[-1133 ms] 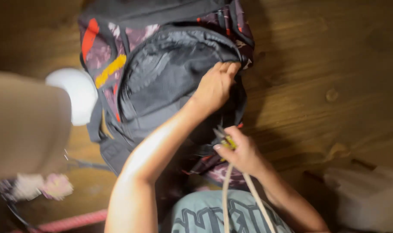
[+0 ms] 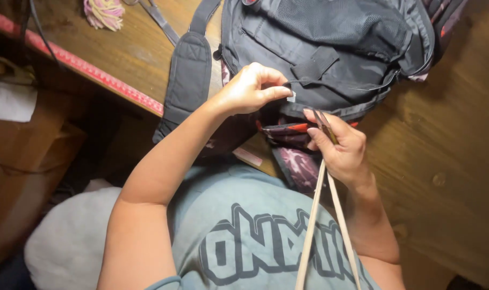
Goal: Repairing a backpack by manipulating a cord and zipper using a small tool
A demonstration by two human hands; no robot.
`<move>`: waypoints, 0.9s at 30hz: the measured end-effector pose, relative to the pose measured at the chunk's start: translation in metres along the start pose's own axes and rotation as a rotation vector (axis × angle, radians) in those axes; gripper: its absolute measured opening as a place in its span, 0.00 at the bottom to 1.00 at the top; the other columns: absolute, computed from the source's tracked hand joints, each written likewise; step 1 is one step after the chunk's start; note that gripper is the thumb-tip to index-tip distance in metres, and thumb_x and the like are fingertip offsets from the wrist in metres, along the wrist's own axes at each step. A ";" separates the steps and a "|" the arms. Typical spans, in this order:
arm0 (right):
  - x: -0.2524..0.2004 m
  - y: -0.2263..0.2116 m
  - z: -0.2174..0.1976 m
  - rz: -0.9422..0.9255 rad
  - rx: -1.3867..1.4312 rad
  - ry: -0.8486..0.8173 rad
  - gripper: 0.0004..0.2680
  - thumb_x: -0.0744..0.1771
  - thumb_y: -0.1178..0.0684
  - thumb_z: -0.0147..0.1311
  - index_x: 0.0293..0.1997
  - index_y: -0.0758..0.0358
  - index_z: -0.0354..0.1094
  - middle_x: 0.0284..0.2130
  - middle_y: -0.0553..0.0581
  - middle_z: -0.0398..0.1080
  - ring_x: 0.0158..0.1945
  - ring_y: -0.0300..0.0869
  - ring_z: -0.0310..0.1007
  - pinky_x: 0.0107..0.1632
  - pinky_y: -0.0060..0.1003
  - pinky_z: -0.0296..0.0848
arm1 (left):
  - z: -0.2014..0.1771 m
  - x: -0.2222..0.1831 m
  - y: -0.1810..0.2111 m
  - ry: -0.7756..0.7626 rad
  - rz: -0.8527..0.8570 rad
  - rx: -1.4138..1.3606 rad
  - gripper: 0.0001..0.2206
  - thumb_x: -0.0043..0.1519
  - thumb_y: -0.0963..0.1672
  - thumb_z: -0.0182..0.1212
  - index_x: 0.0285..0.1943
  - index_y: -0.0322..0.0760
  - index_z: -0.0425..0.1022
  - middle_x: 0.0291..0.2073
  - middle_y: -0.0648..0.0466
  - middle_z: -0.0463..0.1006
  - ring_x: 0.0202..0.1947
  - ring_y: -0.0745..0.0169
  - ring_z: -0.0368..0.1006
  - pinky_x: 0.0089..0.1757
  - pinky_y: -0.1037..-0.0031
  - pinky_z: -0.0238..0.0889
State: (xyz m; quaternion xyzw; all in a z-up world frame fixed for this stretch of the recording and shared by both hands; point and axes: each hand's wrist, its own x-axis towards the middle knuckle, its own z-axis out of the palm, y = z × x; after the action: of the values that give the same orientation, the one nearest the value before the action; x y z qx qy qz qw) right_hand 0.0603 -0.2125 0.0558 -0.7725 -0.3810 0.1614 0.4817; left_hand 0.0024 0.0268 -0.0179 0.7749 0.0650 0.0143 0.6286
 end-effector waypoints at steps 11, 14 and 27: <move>0.022 -0.030 -0.027 0.025 -0.174 -0.126 0.06 0.63 0.61 0.69 0.40 0.65 0.78 0.38 0.61 0.76 0.40 0.42 0.77 0.44 0.33 0.76 | -0.002 0.003 -0.025 -0.043 -0.070 -0.436 0.07 0.64 0.49 0.61 0.40 0.46 0.82 0.26 0.64 0.81 0.31 0.81 0.72 0.38 0.84 0.66; 0.033 -0.045 -0.027 0.092 -0.210 -0.171 0.06 0.62 0.61 0.71 0.35 0.66 0.76 0.37 0.60 0.76 0.39 0.38 0.75 0.46 0.27 0.73 | 0.002 0.001 -0.016 -0.010 0.063 -0.418 0.07 0.65 0.46 0.61 0.38 0.40 0.78 0.29 0.66 0.76 0.32 0.82 0.67 0.39 0.85 0.63; -0.007 0.029 0.018 0.215 0.478 -0.017 0.16 0.67 0.51 0.60 0.46 0.82 0.69 0.44 0.77 0.75 0.39 0.51 0.82 0.42 0.42 0.85 | 0.010 0.009 -0.025 -0.017 0.002 -0.141 0.05 0.60 0.46 0.66 0.42 0.48 0.83 0.27 0.58 0.84 0.32 0.65 0.80 0.38 0.72 0.72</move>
State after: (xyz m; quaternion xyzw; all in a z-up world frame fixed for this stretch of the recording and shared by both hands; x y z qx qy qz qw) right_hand 0.0566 -0.2137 0.0215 -0.6715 -0.2518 0.3039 0.6272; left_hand 0.0107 0.0229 -0.0449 0.7287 0.0577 0.0131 0.6823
